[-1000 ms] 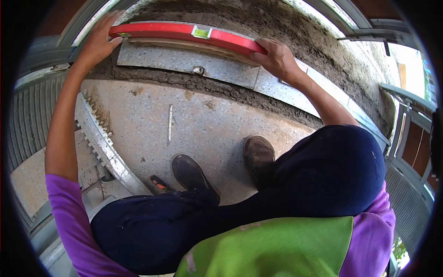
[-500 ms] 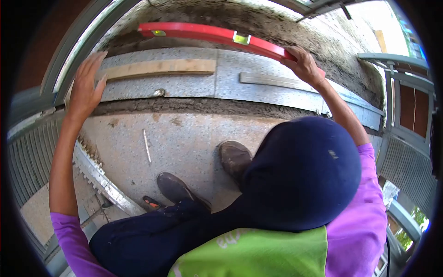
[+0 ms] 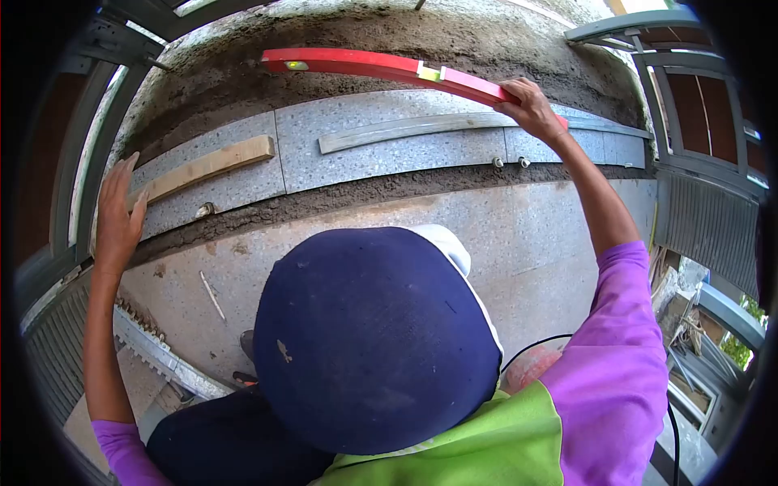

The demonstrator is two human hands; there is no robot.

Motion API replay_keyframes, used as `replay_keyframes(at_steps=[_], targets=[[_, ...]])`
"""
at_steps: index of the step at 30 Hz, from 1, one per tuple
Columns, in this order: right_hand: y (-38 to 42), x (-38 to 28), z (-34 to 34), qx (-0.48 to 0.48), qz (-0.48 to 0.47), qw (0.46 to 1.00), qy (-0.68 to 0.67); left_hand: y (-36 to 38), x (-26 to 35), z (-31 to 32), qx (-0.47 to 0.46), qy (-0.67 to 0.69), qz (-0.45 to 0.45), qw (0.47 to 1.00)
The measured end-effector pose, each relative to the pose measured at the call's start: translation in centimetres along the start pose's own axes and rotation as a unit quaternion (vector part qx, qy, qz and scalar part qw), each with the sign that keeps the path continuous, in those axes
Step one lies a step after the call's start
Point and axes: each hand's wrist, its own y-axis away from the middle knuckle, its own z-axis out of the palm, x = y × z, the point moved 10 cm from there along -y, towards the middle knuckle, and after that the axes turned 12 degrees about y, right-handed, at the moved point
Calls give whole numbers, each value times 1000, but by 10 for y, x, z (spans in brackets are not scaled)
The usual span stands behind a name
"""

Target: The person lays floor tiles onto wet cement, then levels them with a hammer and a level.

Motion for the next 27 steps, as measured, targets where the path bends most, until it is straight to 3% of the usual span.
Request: replay_keyframes(at_steps=[3,12,27], targets=[[6,8,-2,-46,-17,999,8,13,-13,1,-11,3,-20,1000],[22,0,-23,-23,-103,994,11,36,-21,-5,-14,-27,-61,998],[-7,48,65,-79,-50,996,11,53,-25,-19,-19,-31,-77,996]])
